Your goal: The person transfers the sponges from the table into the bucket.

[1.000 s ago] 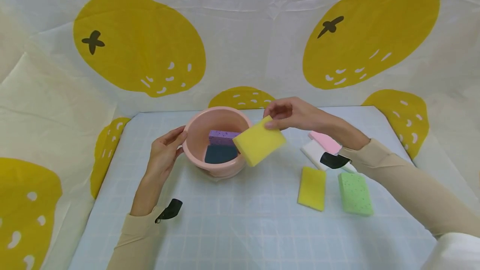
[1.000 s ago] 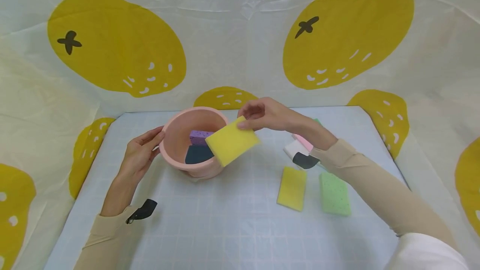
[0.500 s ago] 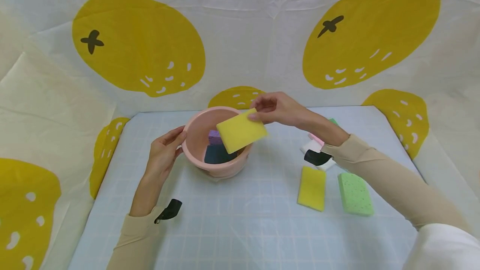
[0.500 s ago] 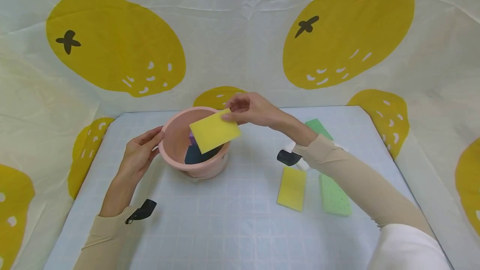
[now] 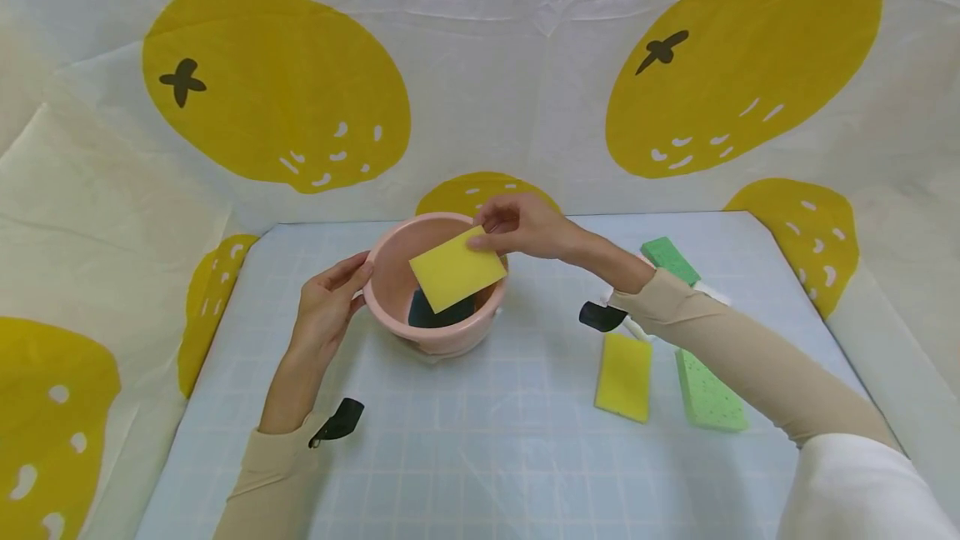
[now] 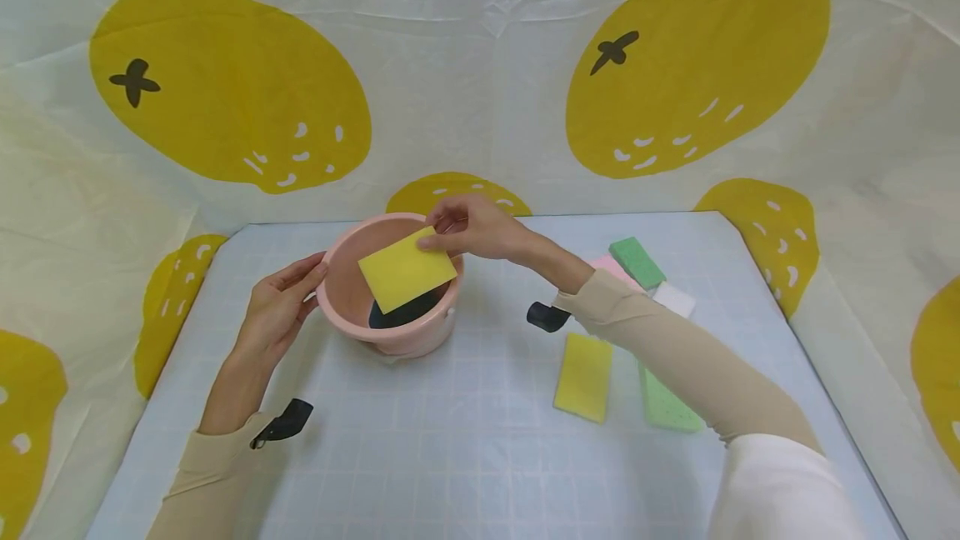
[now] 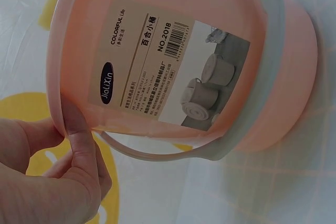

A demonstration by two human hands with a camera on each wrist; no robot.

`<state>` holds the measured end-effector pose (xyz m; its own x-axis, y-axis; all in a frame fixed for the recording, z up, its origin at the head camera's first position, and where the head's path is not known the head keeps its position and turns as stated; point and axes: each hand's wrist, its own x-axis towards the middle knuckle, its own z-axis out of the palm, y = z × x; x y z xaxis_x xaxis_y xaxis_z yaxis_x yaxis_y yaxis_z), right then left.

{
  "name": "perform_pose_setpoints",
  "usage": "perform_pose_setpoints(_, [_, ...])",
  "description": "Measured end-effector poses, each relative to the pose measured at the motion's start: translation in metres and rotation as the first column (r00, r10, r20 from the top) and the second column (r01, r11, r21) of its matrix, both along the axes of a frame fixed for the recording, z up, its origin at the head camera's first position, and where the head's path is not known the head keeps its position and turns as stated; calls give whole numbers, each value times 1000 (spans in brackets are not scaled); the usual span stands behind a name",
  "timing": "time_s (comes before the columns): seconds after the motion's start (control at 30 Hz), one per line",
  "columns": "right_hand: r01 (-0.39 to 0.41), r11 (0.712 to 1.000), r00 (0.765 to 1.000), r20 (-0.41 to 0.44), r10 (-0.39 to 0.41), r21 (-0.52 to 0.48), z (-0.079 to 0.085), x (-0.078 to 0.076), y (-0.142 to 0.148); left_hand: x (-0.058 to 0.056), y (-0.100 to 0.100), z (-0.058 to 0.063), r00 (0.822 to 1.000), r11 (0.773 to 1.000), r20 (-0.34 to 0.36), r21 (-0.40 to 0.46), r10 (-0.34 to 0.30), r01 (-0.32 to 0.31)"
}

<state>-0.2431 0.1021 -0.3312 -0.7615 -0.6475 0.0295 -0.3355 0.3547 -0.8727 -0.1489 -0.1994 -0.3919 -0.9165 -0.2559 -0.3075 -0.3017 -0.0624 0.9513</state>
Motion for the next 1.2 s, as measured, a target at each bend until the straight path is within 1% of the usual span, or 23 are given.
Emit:
perform_pose_setpoints(0.13, [-15, 999, 998, -56, 17, 35, -5, 0, -10, 0, -1, 0, 1000, 1000, 2, 1, -1, 1])
perform_pose_setpoints(0.33, [-34, 996, 990, -131, 44, 83, -12, 4, -23, 0, -1, 0, 1000, 1000, -8, 30, -6, 6])
perform_pose_setpoints(0.5, [-45, 991, 990, -130, 61, 124, -16, 6, -33, -1, -1, 0, 1000, 1000, -3, 20, -2, 2])
perform_pose_setpoints(0.63, [-63, 986, 985, -149, 86, 153, -21, 7, -40, -1, 0, 0, 1000, 1000, 6, 7, 8, -8])
perform_pose_setpoints(0.83, [-105, 989, 968, -218, 126, 104, -28, 13, -47, -1, 0, 0, 1000, 1000, -2, 11, 5, -5])
perform_pose_setpoints(0.93, [-120, 988, 963, -232, 139, 92, -30, 16, -51, -1, 0, 0, 1000, 1000, 0, 15, 7, -7])
perform_pose_setpoints(1.03, [-147, 986, 961, -224, 163, 83, -33, 17, -56, -1, 0, 0, 1000, 1000, 0, 20, 9, -9])
perform_pose_setpoints(1.2, [-143, 976, 954, -238, 181, 167, -37, 16, -63, -1, 0, 0, 1000, 1000, 0, 25, 9, -9])
